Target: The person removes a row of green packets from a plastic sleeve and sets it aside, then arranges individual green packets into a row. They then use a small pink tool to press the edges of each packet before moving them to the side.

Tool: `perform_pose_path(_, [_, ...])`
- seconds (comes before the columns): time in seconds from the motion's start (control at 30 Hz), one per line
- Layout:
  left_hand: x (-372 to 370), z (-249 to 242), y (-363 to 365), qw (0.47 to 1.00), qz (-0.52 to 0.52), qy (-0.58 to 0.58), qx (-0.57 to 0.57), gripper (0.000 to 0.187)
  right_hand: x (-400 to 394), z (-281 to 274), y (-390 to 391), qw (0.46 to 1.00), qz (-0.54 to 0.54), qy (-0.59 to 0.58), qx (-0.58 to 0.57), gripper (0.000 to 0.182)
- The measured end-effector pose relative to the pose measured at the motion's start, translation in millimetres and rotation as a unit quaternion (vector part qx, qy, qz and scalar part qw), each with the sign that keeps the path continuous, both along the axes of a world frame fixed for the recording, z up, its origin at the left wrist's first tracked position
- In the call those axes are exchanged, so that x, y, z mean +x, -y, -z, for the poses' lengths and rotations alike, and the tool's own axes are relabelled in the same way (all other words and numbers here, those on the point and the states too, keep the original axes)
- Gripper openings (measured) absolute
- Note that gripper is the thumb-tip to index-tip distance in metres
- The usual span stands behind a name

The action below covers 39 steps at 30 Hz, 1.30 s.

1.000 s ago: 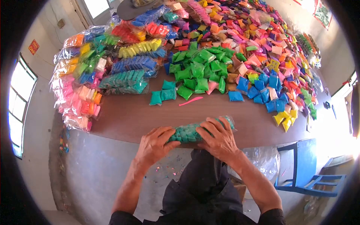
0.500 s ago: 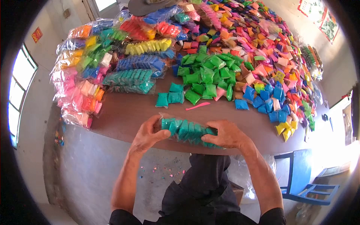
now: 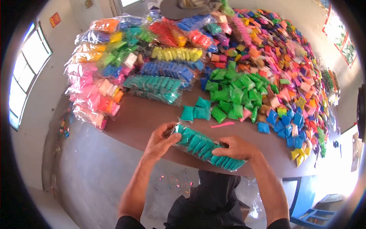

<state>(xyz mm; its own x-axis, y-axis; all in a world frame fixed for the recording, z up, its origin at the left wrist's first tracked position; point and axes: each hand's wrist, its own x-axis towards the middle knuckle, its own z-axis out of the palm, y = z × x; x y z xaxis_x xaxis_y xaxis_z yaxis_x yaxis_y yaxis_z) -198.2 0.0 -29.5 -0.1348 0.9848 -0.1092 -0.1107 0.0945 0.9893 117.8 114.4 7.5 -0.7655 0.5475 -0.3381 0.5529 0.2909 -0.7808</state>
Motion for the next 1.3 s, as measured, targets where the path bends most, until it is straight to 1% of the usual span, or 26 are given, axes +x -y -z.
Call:
perform_pose_path(0.03, [-4,2,-1,1.000,-0.011,0.001,0.011,0.067,-7,-1,-2,1.000,0.011,-0.014,-0.025,0.053])
perform_pose_path(0.13, [-14,3,-3,0.990,-0.095,0.100,0.014,0.067,-26,-5,-12,0.994,0.040,-0.053,-0.085,0.054])
perform_pose_path(0.2, [-26,9,-6,0.985,-0.148,0.079,0.043,0.066,-40,-5,-24,0.990,0.049,-0.077,-0.108,0.057])
perform_pose_path(0.23, [-33,13,-7,0.981,-0.174,0.067,0.057,0.066,-46,-12,-31,0.991,0.043,-0.083,-0.092,0.058])
perform_pose_path(0.3, [-51,35,-7,0.979,-0.179,0.070,0.067,0.064,-60,-31,-46,0.993,0.035,-0.095,-0.062,0.059])
perform_pose_path(0.33, [-55,41,-6,0.979,-0.179,0.071,0.072,0.063,-67,-38,-52,0.989,0.035,-0.109,-0.088,0.058])
perform_pose_path(0.4, [-56,47,-5,0.971,-0.211,0.086,0.077,0.059,-81,-48,-65,0.981,0.033,-0.135,-0.137,0.058])
perform_pose_path(0.43, [-56,48,-5,0.967,-0.225,0.092,0.079,0.057,-86,-48,-73,0.982,0.030,-0.133,-0.129,0.055])
perform_pose_path(0.53, [-54,55,-4,0.969,-0.232,-0.030,0.084,0.056,-92,-53,-91,0.982,0.063,-0.132,-0.120,0.052])
perform_pose_path(0.63, [-48,51,-3,0.970,-0.227,-0.027,0.078,0.045,-96,-52,-124,0.977,0.096,-0.137,-0.129,0.051])
perform_pose_path(0.73, [-49,58,-3,0.970,-0.232,0.003,0.076,0.043,-108,-71,-151,0.970,0.115,-0.150,-0.153,0.052])
perform_pose_path(0.77, [-49,58,-3,0.971,-0.229,-0.008,0.069,0.044,-114,-71,-165,0.971,0.105,-0.149,-0.155,0.053])
perform_pose_path(0.87, [-49,57,-1,0.972,-0.226,-0.032,0.052,0.047,-146,-91,-186,0.983,0.088,-0.101,-0.126,0.051])
perform_pose_path(0.9, [-48,57,0,0.972,-0.228,-0.033,0.048,0.047,-158,-97,-189,0.983,0.075,-0.099,-0.132,0.051])
perform_pose_path(0.97, [-48,52,-1,0.972,-0.228,-0.041,0.037,0.049,-180,-100,-208,0.992,0.044,-0.076,-0.094,0.052])
perform_pose_path(1.0, [-48,51,-1,0.971,-0.233,-0.042,0.034,0.045,-191,-100,-217,0.995,0.028,-0.065,-0.076,0.052])
perform_pose_path(1.03, [-47,50,-1,0.970,-0.236,-0.043,0.029,0.042,-202,-102,-222,0.993,0.031,-0.065,-0.096,0.055])
perform_pose_path(1.13, [-47,46,-2,0.970,-0.238,-0.041,0.027,0.036,-228,-96,-248,0.999,-0.002,-0.036,0.015,0.061])
perform_pose_path(1.17, [-47,45,-2,0.970,-0.237,-0.039,0.029,0.035,-235,-89,-259,0.998,-0.016,-0.040,0.053,0.066])
perform_pose_path(1.27, [-48,42,-1,0.973,-0.225,-0.053,0.008,0.047,-254,-83,-269,0.998,-0.024,-0.020,0.061,0.069])
perform_pose_path(1.3, [-48,40,-1,0.973,-0.225,-0.056,0.006,0.047,-260,-82,-270,0.997,-0.021,-0.009,0.080,0.070])
